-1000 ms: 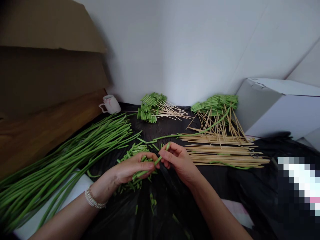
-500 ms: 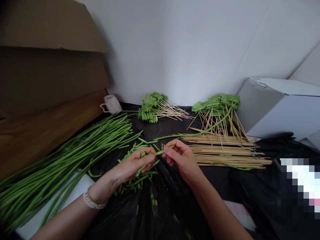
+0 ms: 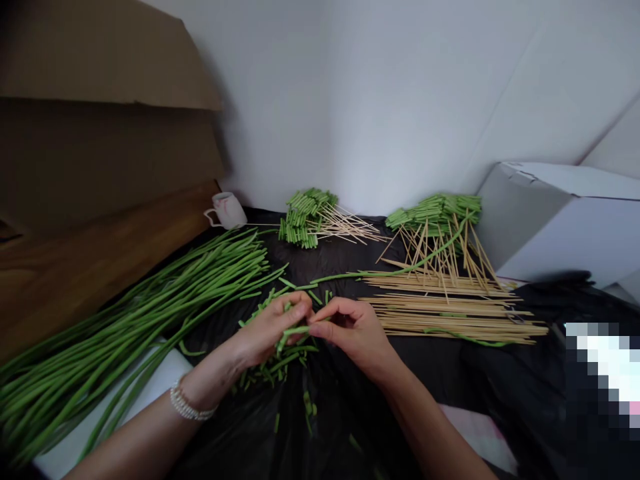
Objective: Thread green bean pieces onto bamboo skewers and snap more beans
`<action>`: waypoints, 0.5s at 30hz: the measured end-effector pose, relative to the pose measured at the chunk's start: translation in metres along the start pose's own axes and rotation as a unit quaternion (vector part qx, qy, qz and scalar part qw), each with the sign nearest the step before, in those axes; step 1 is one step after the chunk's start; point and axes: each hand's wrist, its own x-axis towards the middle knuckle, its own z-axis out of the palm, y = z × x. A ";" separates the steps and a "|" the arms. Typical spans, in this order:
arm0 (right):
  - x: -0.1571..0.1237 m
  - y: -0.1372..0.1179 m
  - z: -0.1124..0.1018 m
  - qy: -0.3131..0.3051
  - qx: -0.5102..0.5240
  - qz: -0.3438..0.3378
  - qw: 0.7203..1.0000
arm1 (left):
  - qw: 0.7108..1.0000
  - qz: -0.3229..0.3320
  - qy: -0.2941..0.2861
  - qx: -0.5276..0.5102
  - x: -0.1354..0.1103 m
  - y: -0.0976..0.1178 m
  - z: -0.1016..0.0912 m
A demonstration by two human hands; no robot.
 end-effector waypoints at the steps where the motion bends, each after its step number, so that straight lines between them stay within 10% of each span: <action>1: 0.000 -0.001 0.000 0.006 -0.036 -0.017 0.999 | 1.000 -0.017 -0.021 0.004 0.000 -0.002 0.001; 7: -0.001 0.006 0.000 0.018 -0.338 -0.205 0.918 | 0.999 -0.044 0.000 -0.014 0.003 0.001 -0.012; 15: -0.002 0.018 0.002 0.010 -0.665 -0.308 0.681 | 0.995 -0.064 -0.004 0.078 0.000 0.010 -0.009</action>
